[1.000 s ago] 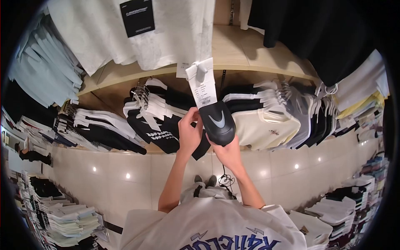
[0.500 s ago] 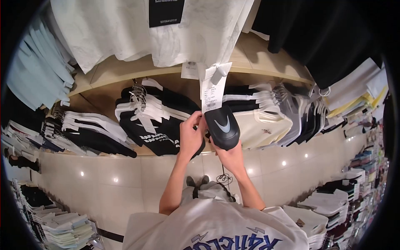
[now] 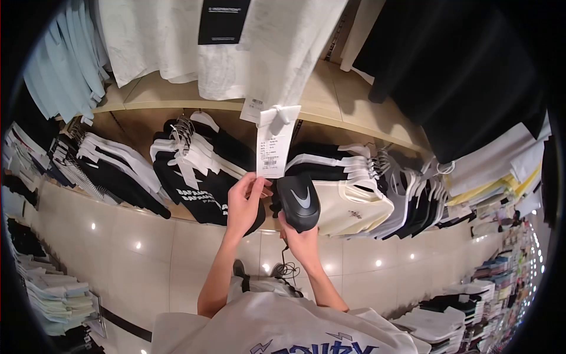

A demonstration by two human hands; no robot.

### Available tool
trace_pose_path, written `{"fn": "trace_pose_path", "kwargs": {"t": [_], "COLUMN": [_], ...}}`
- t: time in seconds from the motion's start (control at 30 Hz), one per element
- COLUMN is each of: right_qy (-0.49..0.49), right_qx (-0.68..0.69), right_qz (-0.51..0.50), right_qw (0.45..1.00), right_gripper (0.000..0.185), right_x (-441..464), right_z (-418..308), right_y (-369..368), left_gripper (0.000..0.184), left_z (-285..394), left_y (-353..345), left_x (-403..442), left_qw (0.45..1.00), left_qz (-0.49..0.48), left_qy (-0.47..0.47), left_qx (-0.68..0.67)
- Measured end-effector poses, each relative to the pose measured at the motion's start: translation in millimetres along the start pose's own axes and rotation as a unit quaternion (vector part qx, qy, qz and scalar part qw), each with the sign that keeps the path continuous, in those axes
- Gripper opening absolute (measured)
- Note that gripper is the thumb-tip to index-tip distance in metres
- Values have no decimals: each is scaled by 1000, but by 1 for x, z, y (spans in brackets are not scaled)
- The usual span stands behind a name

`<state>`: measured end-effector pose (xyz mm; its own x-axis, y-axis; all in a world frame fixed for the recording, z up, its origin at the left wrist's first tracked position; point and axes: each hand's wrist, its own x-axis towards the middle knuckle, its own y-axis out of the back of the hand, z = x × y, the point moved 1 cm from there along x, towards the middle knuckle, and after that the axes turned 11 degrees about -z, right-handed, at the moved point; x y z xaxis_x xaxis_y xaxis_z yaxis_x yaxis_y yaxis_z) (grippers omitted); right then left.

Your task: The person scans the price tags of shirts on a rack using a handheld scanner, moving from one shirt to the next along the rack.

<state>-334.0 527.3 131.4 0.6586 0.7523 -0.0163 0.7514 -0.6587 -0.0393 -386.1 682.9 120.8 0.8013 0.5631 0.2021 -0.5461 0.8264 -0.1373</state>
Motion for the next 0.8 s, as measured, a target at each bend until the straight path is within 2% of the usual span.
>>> {"fn": "trace_pose_path", "kwargs": {"t": [0.17, 0.23, 0.37, 0.43, 0.53, 0.63, 0.77, 0.8], "right_qy": [29, 90, 84, 106, 124, 115, 136, 101], "right_qx": [-4, -18, -17, -16, -19, -5, 8, 5], "right_qz": [-49, -69, -111, -105, -113, -140, -100, -110], "right_qw": [998, 993, 990, 989, 986, 984, 986, 989], "right_gripper": [15, 15, 17, 18, 20, 21, 19, 18], "right_x": [-3, 0, 3, 4, 6, 8, 7, 6], "right_z": [0, 4, 3, 3, 3, 4, -5, -6], "right_y": [13, 15, 19, 18, 20, 22, 21, 22], "left_gripper": [18, 17, 16, 13, 7, 5, 4, 4], "left_z": [3, -4, -13, -10, 4, 3, -3, -6], "left_y": [-15, -17, -19, -23, -25, -21, -17, -17], "left_x": [-5, -6, -10, -10, -13, -13, -13, -13], "left_qw": [999, 998, 990, 988, 941, 912, 906, 935], "left_qz": [47, 69, 95, 109, 130, 125, 119, 117], "left_qy": [0, -11, -52, -75, -124, -155, -161, -136], "left_qx": [9, 8, 89, 80, 287, 358, 374, 306]}}
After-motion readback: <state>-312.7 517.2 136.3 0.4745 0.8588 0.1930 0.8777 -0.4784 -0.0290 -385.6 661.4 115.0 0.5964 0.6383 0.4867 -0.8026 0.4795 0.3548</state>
